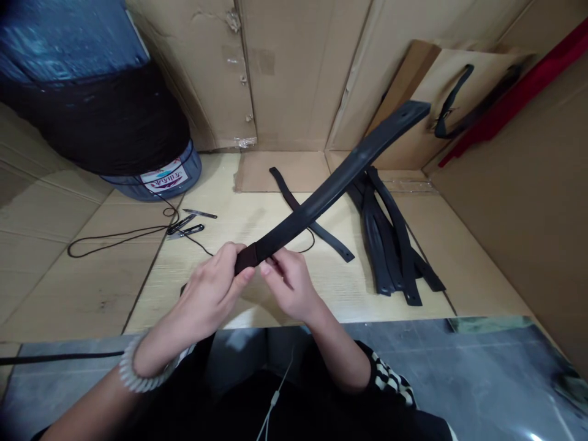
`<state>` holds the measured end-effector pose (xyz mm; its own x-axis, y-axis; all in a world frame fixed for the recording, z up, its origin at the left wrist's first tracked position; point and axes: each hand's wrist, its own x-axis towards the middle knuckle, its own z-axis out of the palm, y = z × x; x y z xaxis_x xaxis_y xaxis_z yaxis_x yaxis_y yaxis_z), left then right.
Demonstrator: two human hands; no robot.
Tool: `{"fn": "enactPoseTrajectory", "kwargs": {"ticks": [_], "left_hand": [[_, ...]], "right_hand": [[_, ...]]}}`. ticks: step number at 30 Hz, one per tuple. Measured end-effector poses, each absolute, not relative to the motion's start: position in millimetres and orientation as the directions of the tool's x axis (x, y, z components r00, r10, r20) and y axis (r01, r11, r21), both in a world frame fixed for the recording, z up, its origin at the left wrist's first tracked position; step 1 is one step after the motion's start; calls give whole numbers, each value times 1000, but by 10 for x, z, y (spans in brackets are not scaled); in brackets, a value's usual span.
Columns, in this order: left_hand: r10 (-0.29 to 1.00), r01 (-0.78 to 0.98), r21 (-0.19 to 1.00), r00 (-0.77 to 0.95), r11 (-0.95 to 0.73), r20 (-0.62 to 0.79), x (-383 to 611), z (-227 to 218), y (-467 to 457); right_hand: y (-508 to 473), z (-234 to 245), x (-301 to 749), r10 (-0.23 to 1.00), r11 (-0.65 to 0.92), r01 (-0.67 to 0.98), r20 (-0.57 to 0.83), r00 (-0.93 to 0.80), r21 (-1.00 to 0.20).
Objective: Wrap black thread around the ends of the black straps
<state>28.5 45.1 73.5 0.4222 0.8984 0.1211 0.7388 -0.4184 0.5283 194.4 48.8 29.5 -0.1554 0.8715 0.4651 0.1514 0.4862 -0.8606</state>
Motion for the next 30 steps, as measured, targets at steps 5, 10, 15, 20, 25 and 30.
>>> {"fn": "enactPoseTrajectory", "kwargs": {"ticks": [5, 10, 15, 20, 25, 30], "left_hand": [[811, 833, 201, 399, -516, 428, 348, 665, 425], [776, 879, 94, 356, -466, 521, 339, 645, 387], [896, 788, 432, 416, -439, 153, 183, 862, 488], [467, 449, 890, 804, -74, -366, -54, 917, 803], [305, 234, 902, 885, 362, -352, -12, 651, 817], [566, 190, 934, 753, 302, -336, 105, 621, 709]], "right_hand": [[467, 326, 1908, 872, 488, 168, 472, -128, -856], [444, 390, 1880, 874, 485, 154, 472, -114, -861], [468, 448, 1944, 794, 607, 234, 566, -224, -759], [492, 483, 2028, 720, 659, 192, 537, -440, -727], [502, 445, 2085, 745, 601, 150, 481, -462, -785], [507, 411, 2046, 851, 516, 283, 447, -275, -809]]}}
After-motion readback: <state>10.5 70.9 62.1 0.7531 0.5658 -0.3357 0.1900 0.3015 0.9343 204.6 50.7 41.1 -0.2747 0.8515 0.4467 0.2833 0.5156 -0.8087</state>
